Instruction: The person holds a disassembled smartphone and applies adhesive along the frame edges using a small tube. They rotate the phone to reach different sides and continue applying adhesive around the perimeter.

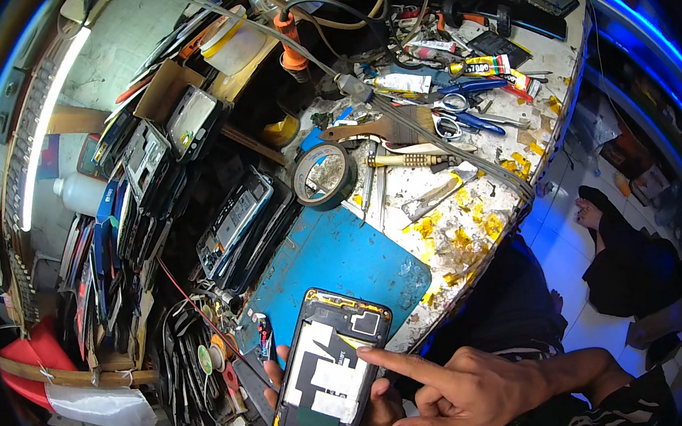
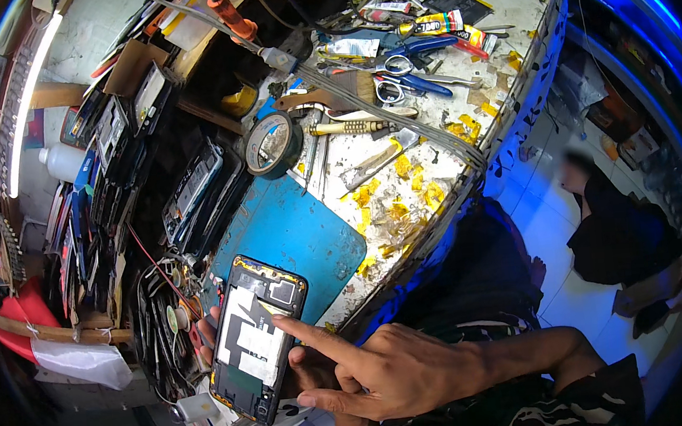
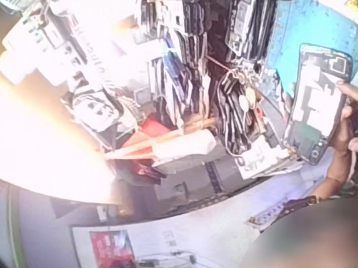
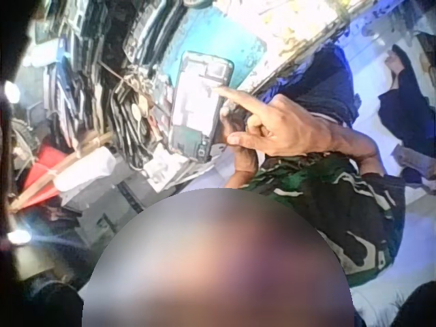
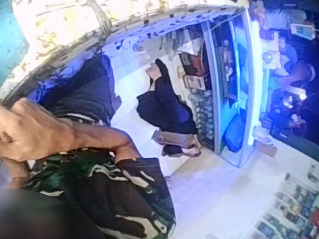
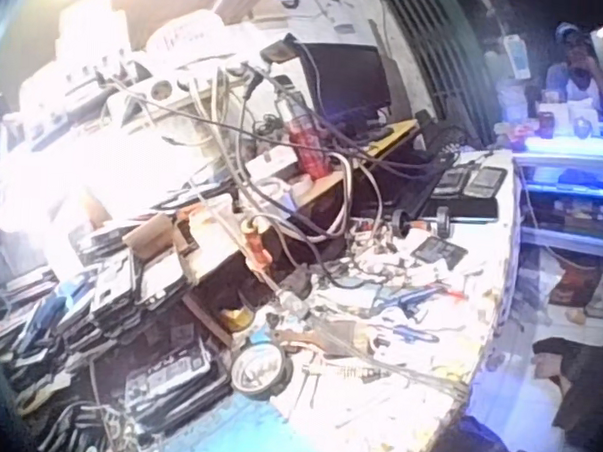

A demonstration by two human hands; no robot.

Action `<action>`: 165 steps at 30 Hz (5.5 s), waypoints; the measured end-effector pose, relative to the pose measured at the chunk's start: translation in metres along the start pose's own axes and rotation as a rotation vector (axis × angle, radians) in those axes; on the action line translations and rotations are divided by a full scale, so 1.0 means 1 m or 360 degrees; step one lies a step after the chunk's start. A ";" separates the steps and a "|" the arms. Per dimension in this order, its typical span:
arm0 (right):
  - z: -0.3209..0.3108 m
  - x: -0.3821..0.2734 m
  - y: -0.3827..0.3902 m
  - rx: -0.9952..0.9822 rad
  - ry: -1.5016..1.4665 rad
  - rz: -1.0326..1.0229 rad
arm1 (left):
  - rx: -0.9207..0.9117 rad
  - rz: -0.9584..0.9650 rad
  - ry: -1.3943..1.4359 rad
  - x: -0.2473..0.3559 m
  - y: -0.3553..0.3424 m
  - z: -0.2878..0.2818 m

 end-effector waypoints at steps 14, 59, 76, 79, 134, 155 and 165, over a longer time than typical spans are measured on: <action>-0.030 0.002 -0.021 0.0194 -0.0120 0.0153 | 0.0260 -0.0530 0.0864 0.027 0.011 0.013; 0.044 -0.008 -0.024 0.0852 0.1625 -0.0115 | -0.0098 -0.0321 0.0044 -0.023 0.013 0.017; 0.038 -0.011 -0.022 0.0848 0.1598 -0.0091 | 0.0015 -0.0452 0.0367 -0.003 0.001 0.012; 0.033 -0.013 -0.020 0.0879 0.1609 -0.0064 | 0.0028 -0.0469 0.0419 0.000 0.000 0.012; -0.066 0.016 -0.017 0.0537 0.0755 -0.0335 | 0.0315 -0.0709 0.2059 0.021 0.000 0.009; -0.060 0.031 -0.025 0.0336 -0.0020 -0.0008 | -0.0951 -0.1375 0.3292 0.052 0.014 -0.007; -0.072 0.026 -0.033 0.0195 0.0121 0.0159 | -0.1394 -0.1128 0.3485 0.053 0.019 -0.010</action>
Point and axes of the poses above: each hand's wrist, its own y-axis away from the middle knuckle, its own z-axis out of the palm, x = y × z, the point moved 1 cm from there along -y, towards the middle knuckle, and after that the axes turned 5 degrees about -x, right-handed, at the moved point
